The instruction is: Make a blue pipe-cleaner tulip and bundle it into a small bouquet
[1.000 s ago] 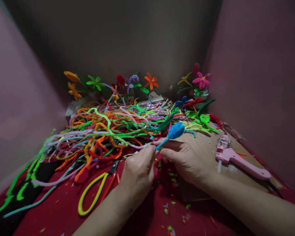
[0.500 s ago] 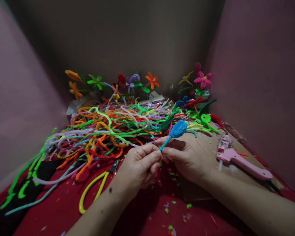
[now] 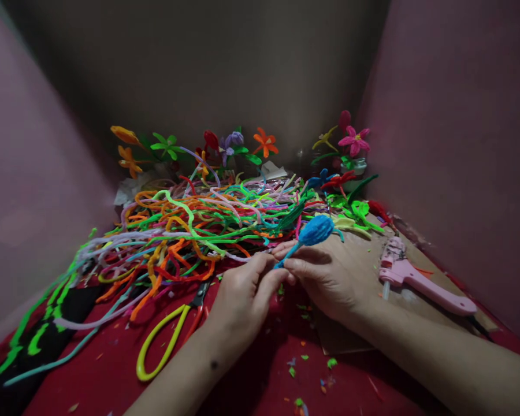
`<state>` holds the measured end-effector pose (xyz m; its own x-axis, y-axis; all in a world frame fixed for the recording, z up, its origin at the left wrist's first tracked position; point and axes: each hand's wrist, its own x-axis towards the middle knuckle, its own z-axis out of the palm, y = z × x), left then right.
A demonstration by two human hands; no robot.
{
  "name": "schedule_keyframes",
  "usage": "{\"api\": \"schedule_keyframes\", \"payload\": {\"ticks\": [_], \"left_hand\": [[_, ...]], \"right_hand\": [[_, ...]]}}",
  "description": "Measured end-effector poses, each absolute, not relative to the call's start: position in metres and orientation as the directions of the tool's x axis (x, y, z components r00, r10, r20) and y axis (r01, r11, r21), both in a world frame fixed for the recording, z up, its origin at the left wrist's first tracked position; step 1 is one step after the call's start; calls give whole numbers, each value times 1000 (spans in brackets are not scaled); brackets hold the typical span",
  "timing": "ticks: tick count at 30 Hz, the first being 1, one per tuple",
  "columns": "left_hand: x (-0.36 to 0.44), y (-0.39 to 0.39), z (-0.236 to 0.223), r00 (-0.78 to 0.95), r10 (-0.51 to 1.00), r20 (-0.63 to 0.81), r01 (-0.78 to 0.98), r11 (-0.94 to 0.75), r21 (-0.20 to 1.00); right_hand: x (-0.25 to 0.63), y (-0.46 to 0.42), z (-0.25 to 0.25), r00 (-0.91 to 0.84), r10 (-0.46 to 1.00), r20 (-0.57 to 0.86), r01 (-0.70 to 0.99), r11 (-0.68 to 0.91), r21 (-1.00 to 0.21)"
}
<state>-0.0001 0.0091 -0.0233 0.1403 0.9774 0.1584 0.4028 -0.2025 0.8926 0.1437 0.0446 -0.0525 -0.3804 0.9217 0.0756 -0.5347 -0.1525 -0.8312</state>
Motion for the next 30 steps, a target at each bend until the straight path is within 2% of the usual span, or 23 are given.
{"api": "schedule_keyframes", "payload": {"ticks": [2, 4, 8, 11, 16, 21, 25, 30], "left_hand": [[1, 7, -30, 135, 928, 347, 576, -359, 734], [1, 6, -36, 168, 895, 414, 633, -420, 651], [1, 6, -35, 140, 891, 431, 638, -414, 649], [1, 5, -25, 113, 927, 358, 600, -351, 719], [3, 5, -15, 86, 972, 217, 469, -232, 852], [4, 7, -14, 82, 994, 70, 258, -89, 962], [2, 8, -17, 146, 987, -67, 58, 59, 997], [-1, 9, -19, 266, 950, -164, -143, 207, 968]], "right_hand": [[143, 44, -54, -356, 933, 47, -531, -161, -832], [143, 44, -55, -366, 930, 24, -514, -180, -839], [143, 43, -49, -411, 909, 68, -478, -151, -866], [144, 41, -38, -430, 897, 104, -419, -97, -903], [146, 40, -27, -419, 906, 68, -343, -89, -935], [146, 44, -44, -446, 888, 112, -418, -96, -904], [145, 47, -53, -471, 871, 144, -467, -108, -878], [146, 46, -50, -487, 858, 163, -478, -105, -872]]}}
